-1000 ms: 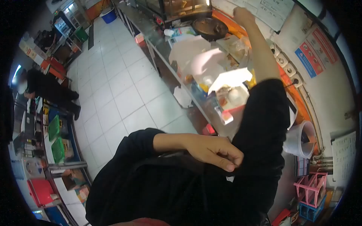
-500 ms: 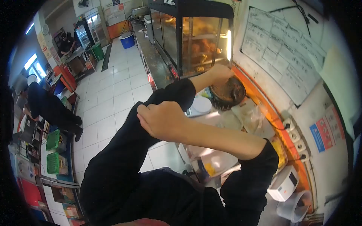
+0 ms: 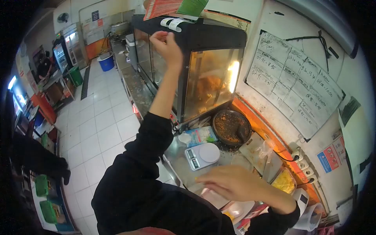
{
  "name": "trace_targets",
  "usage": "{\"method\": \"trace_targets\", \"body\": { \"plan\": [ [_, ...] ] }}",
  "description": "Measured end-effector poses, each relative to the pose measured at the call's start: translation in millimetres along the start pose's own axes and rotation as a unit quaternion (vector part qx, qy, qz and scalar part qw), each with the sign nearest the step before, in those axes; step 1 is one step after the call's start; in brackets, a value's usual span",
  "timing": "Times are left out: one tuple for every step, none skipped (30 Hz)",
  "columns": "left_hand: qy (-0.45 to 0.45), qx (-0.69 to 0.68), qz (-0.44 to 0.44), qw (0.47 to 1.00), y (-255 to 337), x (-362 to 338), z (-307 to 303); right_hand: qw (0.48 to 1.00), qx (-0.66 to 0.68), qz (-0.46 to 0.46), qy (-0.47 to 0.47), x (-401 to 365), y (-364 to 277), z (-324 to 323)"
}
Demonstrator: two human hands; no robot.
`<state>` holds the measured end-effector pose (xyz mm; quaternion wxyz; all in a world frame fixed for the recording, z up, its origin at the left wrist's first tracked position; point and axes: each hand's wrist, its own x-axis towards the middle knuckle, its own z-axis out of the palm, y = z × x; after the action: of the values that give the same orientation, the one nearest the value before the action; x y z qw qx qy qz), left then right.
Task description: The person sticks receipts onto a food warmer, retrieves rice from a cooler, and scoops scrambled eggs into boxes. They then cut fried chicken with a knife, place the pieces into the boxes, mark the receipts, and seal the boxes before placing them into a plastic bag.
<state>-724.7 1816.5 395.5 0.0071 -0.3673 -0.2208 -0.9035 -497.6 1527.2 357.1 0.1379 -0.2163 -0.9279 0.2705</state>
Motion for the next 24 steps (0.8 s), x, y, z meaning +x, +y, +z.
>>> {"method": "trace_targets", "body": {
  "plan": [
    [-0.002,-0.022,-0.04,0.999,-32,23,-1,0.997,-0.023,0.072,0.018,-4,-2,-6],
    [-0.004,-0.024,-0.045,0.999,-44,35,-6,0.997,-0.022,0.077,0.02,-7,0,-8],
    [-0.06,-0.068,-0.144,0.985,-52,45,-9,0.992,-0.033,0.112,0.043,-11,2,-7],
    [-0.115,-0.112,-0.24,0.957,-58,53,-11,0.986,-0.045,0.145,0.065,-14,4,-5],
    [-0.116,-0.115,-0.242,0.957,-61,56,-13,0.986,-0.046,0.148,0.066,-18,4,-2],
    [-0.132,-0.132,-0.247,0.951,-63,57,-16,0.978,-0.044,0.189,0.079,-23,3,2],
    [-0.148,-0.149,-0.253,0.944,-64,58,-18,0.968,-0.043,0.23,0.091,-25,2,5],
    [-0.147,-0.151,-0.258,0.943,-66,59,-19,0.967,-0.043,0.235,0.09,-26,1,8],
    [-0.168,-0.179,-0.255,0.935,-67,60,-21,0.963,-0.044,0.247,0.104,-26,-1,10],
    [-0.189,-0.207,-0.252,0.926,-69,59,-24,0.958,-0.044,0.258,0.118,-26,-3,13],
    [-0.186,-0.206,-0.257,0.926,-74,58,-27,0.957,-0.042,0.262,0.114,-25,-5,14],
    [-0.209,-0.233,-0.253,0.916,-79,59,-28,0.954,-0.048,0.266,0.126,-23,-7,16],
    [-0.232,-0.259,-0.247,0.905,-84,59,-30,0.951,-0.055,0.269,0.139,-22,-9,17],
    [-0.247,-0.263,-0.246,0.9,-84,60,-33,0.951,-0.056,0.272,0.136,-21,-11,18],
    [-0.244,-0.264,-0.249,0.899,-84,60,-35,0.944,-0.058,0.294,0.137,-20,-14,19],
    [-0.249,-0.282,-0.25,0.892,-84,61,-37,0.937,-0.061,0.315,0.137,-19,-16,20],
    [-0.255,-0.3,-0.25,0.885,-85,61,-39,0.937,-0.061,0.317,0.135,-20,-16,22],
    [-0.254,-0.301,-0.251,0.884,-86,61,-40,0.934,-0.068,0.322,0.138,-22,-14,25],
    [-0.261,-0.291,-0.251,0.886,-87,60,-41,0.932,-0.075,0.326,0.141,-23,-13,26],
    [-0.268,-0.282,-0.251,0.886,-87,60,-42,0.931,-0.076,0.327,0.14,-22,-13,27],
    [-0.267,-0.283,-0.252,0.886,-87,60,-42,0.93,-0.082,0.326,0.145,-21,-13,28],
    [-0.269,-0.267,-0.248,0.891,-88,59,-42,0.929,-0.087,0.325,0.151,-21,-14,29],
    [-0.27,-0.252,-0.243,0.897,-87,59,-41,0.929,-0.088,0.326,0.152,-21,-15,30],
    [-0.271,-0.254,-0.243,0.896,-86,59,-40,0.926,-0.09,0.331,0.157,-21,-16,31]
  ]
}}
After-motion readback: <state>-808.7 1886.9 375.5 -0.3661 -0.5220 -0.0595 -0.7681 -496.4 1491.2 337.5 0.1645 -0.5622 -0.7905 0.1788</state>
